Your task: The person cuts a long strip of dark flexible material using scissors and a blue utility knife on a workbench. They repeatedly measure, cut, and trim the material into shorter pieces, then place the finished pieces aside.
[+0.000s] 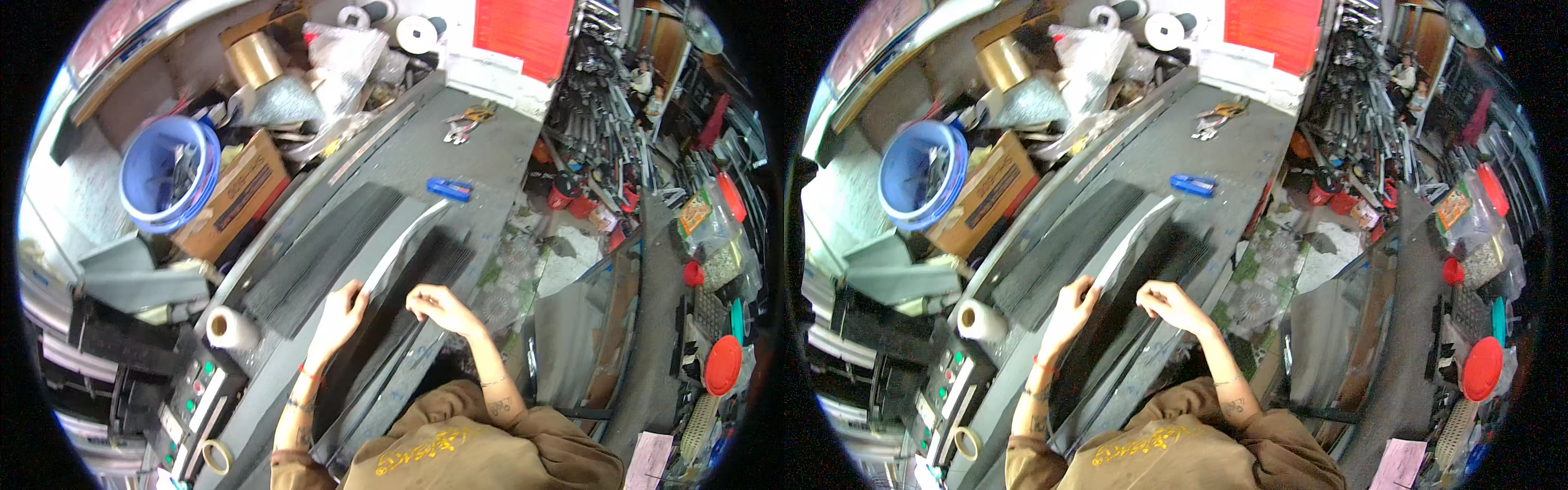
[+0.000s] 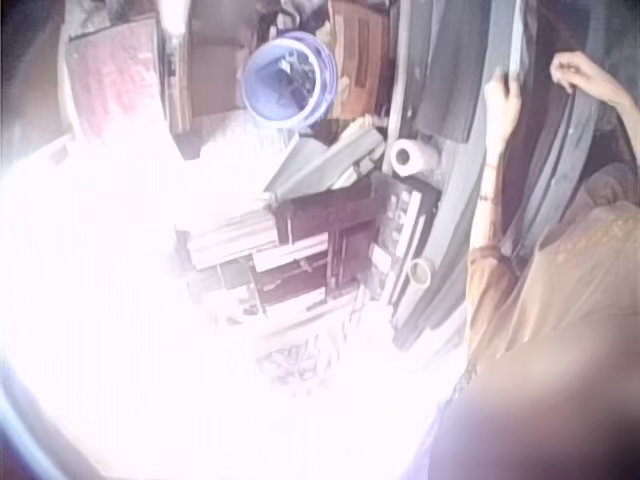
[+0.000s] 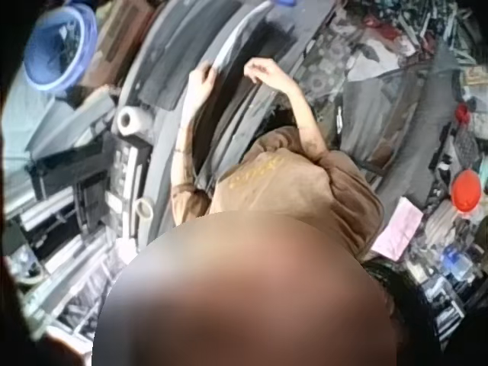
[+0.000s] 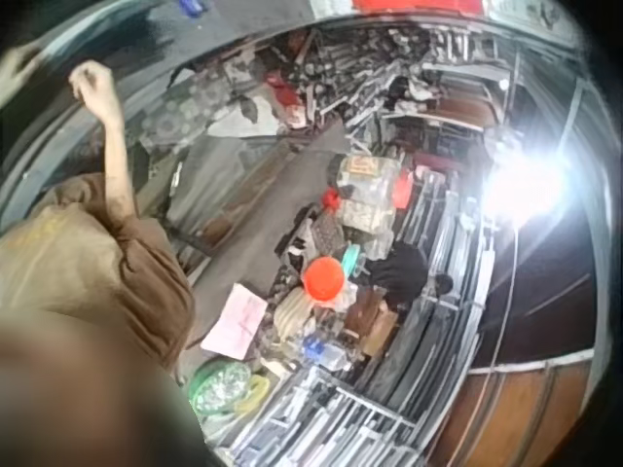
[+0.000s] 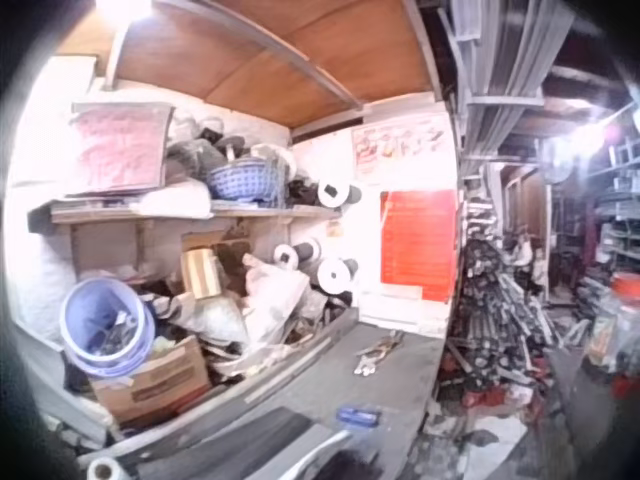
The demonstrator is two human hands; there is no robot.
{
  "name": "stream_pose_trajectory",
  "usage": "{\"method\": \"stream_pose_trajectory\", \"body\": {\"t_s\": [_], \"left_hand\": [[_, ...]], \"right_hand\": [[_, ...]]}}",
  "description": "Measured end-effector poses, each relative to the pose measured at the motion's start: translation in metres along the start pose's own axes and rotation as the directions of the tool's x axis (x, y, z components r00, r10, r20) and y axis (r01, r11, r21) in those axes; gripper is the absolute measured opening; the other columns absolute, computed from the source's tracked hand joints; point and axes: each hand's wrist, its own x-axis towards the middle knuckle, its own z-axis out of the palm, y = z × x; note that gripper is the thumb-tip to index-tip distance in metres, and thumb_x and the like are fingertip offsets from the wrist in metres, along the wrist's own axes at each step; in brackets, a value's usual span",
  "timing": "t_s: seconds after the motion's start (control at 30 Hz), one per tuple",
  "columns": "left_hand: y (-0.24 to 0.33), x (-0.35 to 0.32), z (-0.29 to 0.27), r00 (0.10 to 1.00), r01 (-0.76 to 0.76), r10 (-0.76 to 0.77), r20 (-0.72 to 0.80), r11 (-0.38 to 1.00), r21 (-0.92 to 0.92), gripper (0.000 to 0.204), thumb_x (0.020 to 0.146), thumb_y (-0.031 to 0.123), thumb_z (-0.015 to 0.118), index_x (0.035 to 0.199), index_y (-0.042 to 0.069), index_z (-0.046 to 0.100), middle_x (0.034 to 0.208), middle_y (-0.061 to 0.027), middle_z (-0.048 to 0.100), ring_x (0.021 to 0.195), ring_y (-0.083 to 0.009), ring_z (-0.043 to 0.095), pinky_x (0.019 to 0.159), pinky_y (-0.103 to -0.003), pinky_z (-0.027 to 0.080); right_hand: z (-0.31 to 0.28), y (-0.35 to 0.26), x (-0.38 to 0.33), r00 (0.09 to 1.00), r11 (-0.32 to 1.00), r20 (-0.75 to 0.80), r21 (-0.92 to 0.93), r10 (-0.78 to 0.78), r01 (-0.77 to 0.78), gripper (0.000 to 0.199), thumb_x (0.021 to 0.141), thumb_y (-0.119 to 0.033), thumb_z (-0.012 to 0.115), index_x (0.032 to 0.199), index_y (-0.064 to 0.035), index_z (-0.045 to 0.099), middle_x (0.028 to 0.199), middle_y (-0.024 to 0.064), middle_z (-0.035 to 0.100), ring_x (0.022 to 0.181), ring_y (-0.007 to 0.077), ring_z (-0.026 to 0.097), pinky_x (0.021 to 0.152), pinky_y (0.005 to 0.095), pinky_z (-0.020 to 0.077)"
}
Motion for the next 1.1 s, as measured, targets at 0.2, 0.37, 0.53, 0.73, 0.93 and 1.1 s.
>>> {"method": "stream_pose_trajectory", "body": {"t_s": [0.2,0.37,0.53,0.73,0.93,1.1], "left_hand": [[-0.008,0.007,0.008,0.997,0.069,-0.067,-0.025,0.992,0.107,0.031,0.088,0.027,0.062,0.085,-0.003,0.053,0.062,-0.0204,0.053,0.054,-0.0323,0.051,0.054,-0.039,0.041],[-0.019,0.008,0.022,0.990,0.127,-0.105,-0.097,0.954,0.271,0.031,0.083,0.025,0.068,0.077,-0.002,0.054,0.054,-0.0167,0.052,0.045,-0.0261,0.049,0.047,-0.037,0.039],[-0.027,0.011,0.023,0.982,0.125,-0.021,-0.189,0.819,0.560,0.037,0.087,0.019,0.065,0.113,-0.005,0.057,0.078,-0.0226,0.063,0.067,-0.0377,0.058,0.061,-0.043,0.048],[-0.027,0.022,0.037,0.899,0.435,-0.317,-0.302,0.734,0.521,0.035,0.088,0.018,0.063,0.111,-0.007,0.057,0.089,-0.0272,0.063,0.077,-0.0413,0.061,0.068,-0.044,0.050],[-0.028,0.033,0.027,0.855,0.514,-0.468,-0.225,0.826,0.233,0.031,0.090,0.026,0.060,0.093,-0.005,0.062,0.070,-0.0233,0.063,0.061,-0.0391,0.059,0.059,-0.045,0.047],[-0.050,0.025,0.009,0.718,0.694,-0.695,-0.034,0.711,0.114,0.032,0.090,0.027,0.061,0.085,-0.004,0.062,0.065,-0.0137,0.060,0.057,-0.0179,0.050,0.054,-0.035,0.043]], "right_hand": [[-0.161,-0.019,0.000,0.974,0.932,-0.026,-0.287,0.223,-0.221,0.018,0.095,-0.017,0.052,0.097,-0.0009,0.060,0.079,0.0000,0.059,0.073,0.0074,0.056,0.066,0.0257,0.0485],[-0.293,-0.002,0.080,0.956,0.762,-0.256,-0.588,0.140,-0.270,0.018,0.087,-0.017,0.058,0.092,-0.0001,0.062,0.077,0.0082,0.065,0.066,0.0139,0.061,0.061,0.0307,0.0497],[-0.378,0.018,0.193,0.890,0.411,-0.433,-0.843,-0.140,-0.346,0.027,0.080,-0.018,0.061,0.101,-0.0018,0.061,0.100,0.0193,0.063,0.097,0.0328,0.061,0.080,0.0457,0.0480],[-0.446,0.011,0.306,0.796,0.180,-0.522,-0.853,-0.305,-0.490,0.042,0.078,-0.013,0.061,0.117,-0.0023,0.052,0.120,0.0178,0.051,0.116,0.0332,0.049,0.092,0.0465,0.0414],[-0.509,0.022,0.370,0.832,-0.086,-0.416,-0.875,-0.368,-0.476,0.040,0.084,-0.009,0.054,0.123,-0.0076,0.052,0.122,0.0105,0.053,0.119,0.0246,0.048,0.098,0.0419,0.0384],[-0.530,0.026,0.378,0.930,-0.203,-0.282,-0.922,-0.235,-0.331,0.044,0.082,-0.011,0.058,0.125,-0.0116,0.051,0.120,0.0087,0.054,0.115,0.0239,0.053,0.098,0.0405,0.0385]]}}
